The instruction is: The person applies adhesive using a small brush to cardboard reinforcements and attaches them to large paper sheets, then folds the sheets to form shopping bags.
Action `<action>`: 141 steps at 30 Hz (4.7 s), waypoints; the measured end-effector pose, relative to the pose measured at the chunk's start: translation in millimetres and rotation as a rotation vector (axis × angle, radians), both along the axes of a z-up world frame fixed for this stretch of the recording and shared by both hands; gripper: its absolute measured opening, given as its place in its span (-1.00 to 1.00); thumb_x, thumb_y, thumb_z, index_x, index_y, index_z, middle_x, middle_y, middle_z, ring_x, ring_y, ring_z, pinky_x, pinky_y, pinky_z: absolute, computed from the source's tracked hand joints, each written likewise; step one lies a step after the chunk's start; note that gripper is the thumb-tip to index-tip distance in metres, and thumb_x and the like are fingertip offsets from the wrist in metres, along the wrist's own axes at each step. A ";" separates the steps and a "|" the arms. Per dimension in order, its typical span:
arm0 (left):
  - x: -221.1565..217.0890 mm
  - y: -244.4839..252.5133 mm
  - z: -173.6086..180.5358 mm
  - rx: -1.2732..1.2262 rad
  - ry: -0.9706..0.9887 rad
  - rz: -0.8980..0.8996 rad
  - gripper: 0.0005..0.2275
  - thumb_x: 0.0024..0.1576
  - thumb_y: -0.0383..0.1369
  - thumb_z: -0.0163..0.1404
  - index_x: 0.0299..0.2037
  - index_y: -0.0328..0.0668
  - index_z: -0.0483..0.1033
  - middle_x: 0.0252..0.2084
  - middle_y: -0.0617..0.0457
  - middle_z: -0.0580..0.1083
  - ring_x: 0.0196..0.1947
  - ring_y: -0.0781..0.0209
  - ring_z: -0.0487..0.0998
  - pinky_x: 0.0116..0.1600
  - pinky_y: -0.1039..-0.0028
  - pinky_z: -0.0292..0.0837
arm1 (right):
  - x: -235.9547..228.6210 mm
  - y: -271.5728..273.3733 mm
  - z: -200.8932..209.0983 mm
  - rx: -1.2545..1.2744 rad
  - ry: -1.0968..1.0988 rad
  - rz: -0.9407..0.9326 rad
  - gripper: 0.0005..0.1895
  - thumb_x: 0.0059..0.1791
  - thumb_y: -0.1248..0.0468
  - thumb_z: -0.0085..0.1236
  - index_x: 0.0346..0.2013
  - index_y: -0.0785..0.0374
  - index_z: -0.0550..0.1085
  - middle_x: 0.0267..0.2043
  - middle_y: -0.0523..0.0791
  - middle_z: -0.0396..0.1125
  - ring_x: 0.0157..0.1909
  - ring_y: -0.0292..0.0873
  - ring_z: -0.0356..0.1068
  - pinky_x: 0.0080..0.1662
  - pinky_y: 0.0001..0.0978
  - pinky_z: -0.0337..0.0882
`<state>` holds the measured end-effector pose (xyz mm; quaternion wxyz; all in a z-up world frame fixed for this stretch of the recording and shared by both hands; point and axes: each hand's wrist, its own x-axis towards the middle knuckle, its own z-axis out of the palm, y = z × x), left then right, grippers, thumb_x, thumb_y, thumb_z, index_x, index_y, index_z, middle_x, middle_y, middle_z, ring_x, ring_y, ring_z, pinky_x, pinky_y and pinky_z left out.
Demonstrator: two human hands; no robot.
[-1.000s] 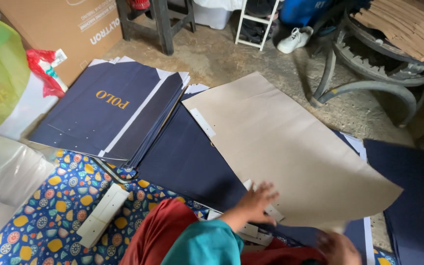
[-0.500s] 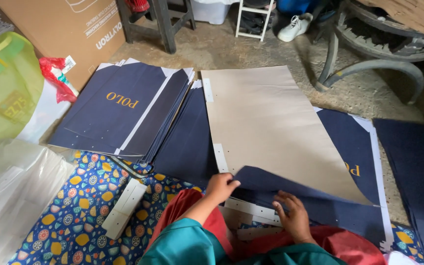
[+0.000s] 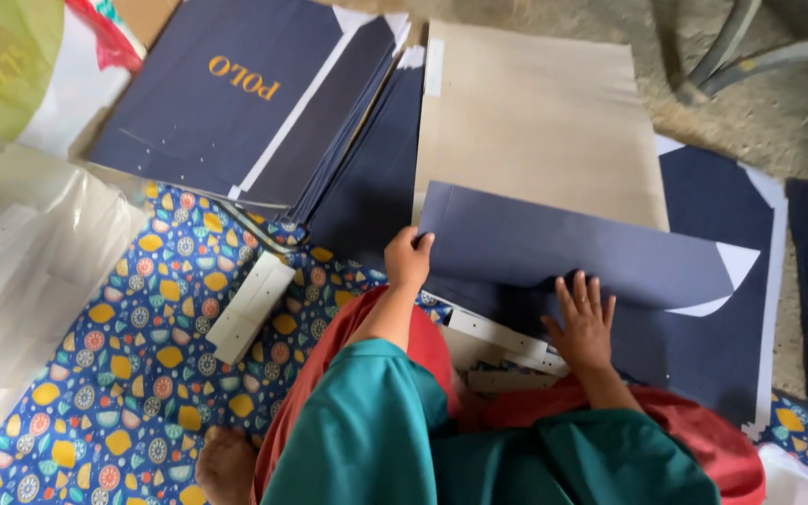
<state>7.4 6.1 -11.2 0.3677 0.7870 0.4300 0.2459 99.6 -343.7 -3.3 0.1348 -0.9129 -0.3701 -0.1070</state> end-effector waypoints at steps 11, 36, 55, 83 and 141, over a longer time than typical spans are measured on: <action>10.8 11.9 -19.0 0.008 0.149 0.102 -0.70 0.10 -0.11 0.18 -0.01 0.02 0.61 -0.19 -0.02 0.64 -0.09 -0.08 0.67 0.00 0.10 0.61 | 49.6 18.4 -28.9 -0.100 0.088 0.057 -0.14 -0.05 0.01 0.19 0.55 -0.17 0.15 0.62 -0.11 -0.01 0.61 0.09 -0.07 0.50 0.33 -0.15; 12.6 -77.4 -9.3 0.726 0.602 -0.813 -0.38 0.28 -0.26 0.01 0.55 0.03 0.02 0.53 -0.18 0.12 0.52 -0.15 0.12 0.51 -0.21 -0.14 | 79.9 -6.3 -39.0 -0.092 -0.321 0.080 -0.07 -0.30 -0.09 0.43 0.37 -0.03 0.43 0.40 -0.19 0.35 0.37 -0.07 0.32 0.26 -0.07 0.34; 23.1 -86.8 -30.9 1.066 0.233 -0.685 -0.60 0.11 -0.47 0.10 0.20 -0.20 0.51 0.20 -0.33 0.46 0.24 -0.34 0.44 0.34 -0.23 0.15 | 99.6 -84.3 -54.1 -0.231 -0.359 0.080 -0.53 0.02 -0.09 0.17 0.24 -0.25 0.54 0.20 -0.36 0.50 0.10 -0.23 0.48 0.06 -0.22 0.51; 11.7 -81.9 -17.3 0.228 0.611 -0.602 -0.52 0.35 -0.07 -0.25 0.50 0.33 0.06 0.62 -0.02 -0.25 0.60 -0.09 -0.29 0.53 -0.17 -0.44 | 46.8 -29.7 4.5 -0.312 0.639 -0.310 -0.35 0.15 -0.07 -0.38 0.55 -0.07 0.02 0.66 0.04 -0.37 0.59 0.24 -0.30 0.42 0.27 -0.19; 32.8 -96.7 33.3 0.139 0.721 -0.622 -0.17 0.11 0.09 0.07 0.53 -0.06 -0.01 0.61 -0.29 -0.26 0.60 -0.25 -0.38 0.48 -0.27 -0.70 | 73.7 -64.7 3.1 -0.513 0.647 -0.705 -0.12 0.10 -0.32 -0.26 0.62 -0.22 -0.26 0.67 0.06 -0.46 0.64 0.22 -0.58 0.38 0.58 -0.55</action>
